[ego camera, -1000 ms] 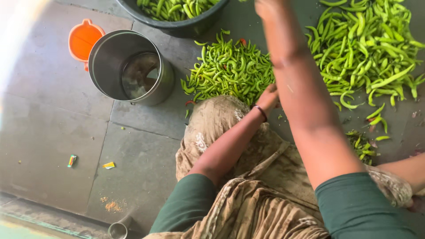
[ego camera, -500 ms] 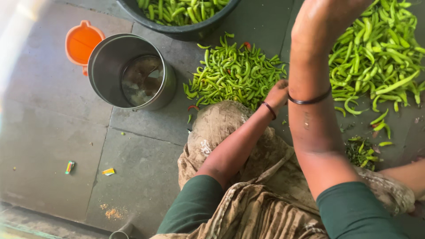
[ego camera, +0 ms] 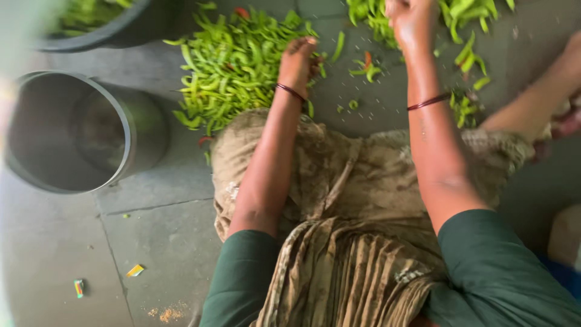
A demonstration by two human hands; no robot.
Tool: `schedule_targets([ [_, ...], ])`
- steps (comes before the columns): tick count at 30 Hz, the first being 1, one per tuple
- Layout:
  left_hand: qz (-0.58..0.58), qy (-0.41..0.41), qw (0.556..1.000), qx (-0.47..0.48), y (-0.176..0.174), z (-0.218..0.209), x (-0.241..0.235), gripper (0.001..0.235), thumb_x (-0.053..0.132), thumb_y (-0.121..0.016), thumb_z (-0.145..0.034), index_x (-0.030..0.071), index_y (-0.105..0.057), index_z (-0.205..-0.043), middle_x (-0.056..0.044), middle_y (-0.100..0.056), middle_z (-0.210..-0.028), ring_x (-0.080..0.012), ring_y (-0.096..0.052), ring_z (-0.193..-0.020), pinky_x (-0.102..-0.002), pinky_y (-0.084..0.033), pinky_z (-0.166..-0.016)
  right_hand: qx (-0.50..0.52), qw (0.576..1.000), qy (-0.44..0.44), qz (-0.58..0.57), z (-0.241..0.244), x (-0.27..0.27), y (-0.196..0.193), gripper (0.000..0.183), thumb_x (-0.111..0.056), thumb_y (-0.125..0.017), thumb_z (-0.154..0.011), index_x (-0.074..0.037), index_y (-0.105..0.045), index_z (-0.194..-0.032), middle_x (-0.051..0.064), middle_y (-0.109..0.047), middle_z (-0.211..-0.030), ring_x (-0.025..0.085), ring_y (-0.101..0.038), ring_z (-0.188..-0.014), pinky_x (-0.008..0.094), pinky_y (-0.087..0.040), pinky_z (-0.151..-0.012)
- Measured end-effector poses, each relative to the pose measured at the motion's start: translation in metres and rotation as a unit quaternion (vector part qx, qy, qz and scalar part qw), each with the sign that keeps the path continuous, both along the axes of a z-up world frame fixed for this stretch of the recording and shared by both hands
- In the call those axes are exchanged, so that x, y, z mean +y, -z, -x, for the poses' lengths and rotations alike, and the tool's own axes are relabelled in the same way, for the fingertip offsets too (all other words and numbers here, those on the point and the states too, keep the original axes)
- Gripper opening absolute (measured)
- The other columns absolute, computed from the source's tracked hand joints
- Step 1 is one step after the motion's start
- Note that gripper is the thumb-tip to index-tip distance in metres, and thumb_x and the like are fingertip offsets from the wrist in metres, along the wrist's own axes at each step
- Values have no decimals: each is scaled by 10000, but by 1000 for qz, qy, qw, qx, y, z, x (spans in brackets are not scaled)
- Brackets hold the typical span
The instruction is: The person sits on the floor and repeatedly picks green chilies, removes the stems by hand, and places the de-stemmed chilies into a pile. The stems are discarded to the side.
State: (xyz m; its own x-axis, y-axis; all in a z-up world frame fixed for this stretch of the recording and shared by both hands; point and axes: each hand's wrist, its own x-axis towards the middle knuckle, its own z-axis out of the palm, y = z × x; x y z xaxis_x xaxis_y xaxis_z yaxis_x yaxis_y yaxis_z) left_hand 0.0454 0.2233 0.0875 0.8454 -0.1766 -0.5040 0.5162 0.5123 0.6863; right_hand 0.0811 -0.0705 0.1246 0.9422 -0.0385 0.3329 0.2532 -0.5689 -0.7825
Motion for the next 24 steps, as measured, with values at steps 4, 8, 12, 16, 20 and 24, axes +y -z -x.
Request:
schedule_targets([
  [4,-35,36,999,11,11,11,-14,332,246,-678,-914,71,-609,-1188,-9,-638,-962,-152,-670,-744,-273,-516,-571,84,990,82,75,73,-17,53,114,-51,-706,-956,-46,-759,-1057,90,-760,-923,162,-713,-797,323,-562,-732],
  [8,-87,80,993,1,20,9,-19,323,253,-683,-930,43,-633,-1170,-25,-647,-944,-140,-654,-729,-266,-503,-562,94,981,105,135,94,19,78,233,-106,-781,-905,-31,-755,-1124,158,-756,-933,255,-722,-815,367,-552,-732],
  [12,-112,86,990,-3,29,8,-16,317,240,-672,-916,36,-647,-1157,-33,-665,-927,-136,-652,-701,-268,-507,-547,106,967,145,183,86,43,71,211,-116,-821,-841,-33,-781,-1030,182,-742,-873,332,-707,-781,411,-545,-690],
  [16,-118,72,990,-16,29,4,-8,296,215,-663,-929,11,-660,-1145,-35,-673,-956,-119,-647,-717,-270,-523,-560,166,967,169,94,81,43,44,123,-112,-800,-837,-53,-785,-943,106,-772,-849,209,-762,-761,345,-578,-698],
  [20,-112,16,993,-39,22,4,-6,266,212,-670,-942,13,-651,-1117,-37,-666,-912,-120,-631,-702,-269,-484,-546,234,962,139,-16,83,49,19,104,-119,-767,-862,-88,-787,-960,66,-781,-856,155,-749,-738,314,-575,-663],
  [24,-181,-79,971,-136,16,-3,6,247,191,-676,-959,-21,-693,-1085,-49,-691,-907,-109,-597,-768,-265,-486,-655,288,953,85,-52,47,68,23,96,-128,-741,-916,-76,-782,-985,88,-760,-831,166,-698,-688,321,-537,-620],
])
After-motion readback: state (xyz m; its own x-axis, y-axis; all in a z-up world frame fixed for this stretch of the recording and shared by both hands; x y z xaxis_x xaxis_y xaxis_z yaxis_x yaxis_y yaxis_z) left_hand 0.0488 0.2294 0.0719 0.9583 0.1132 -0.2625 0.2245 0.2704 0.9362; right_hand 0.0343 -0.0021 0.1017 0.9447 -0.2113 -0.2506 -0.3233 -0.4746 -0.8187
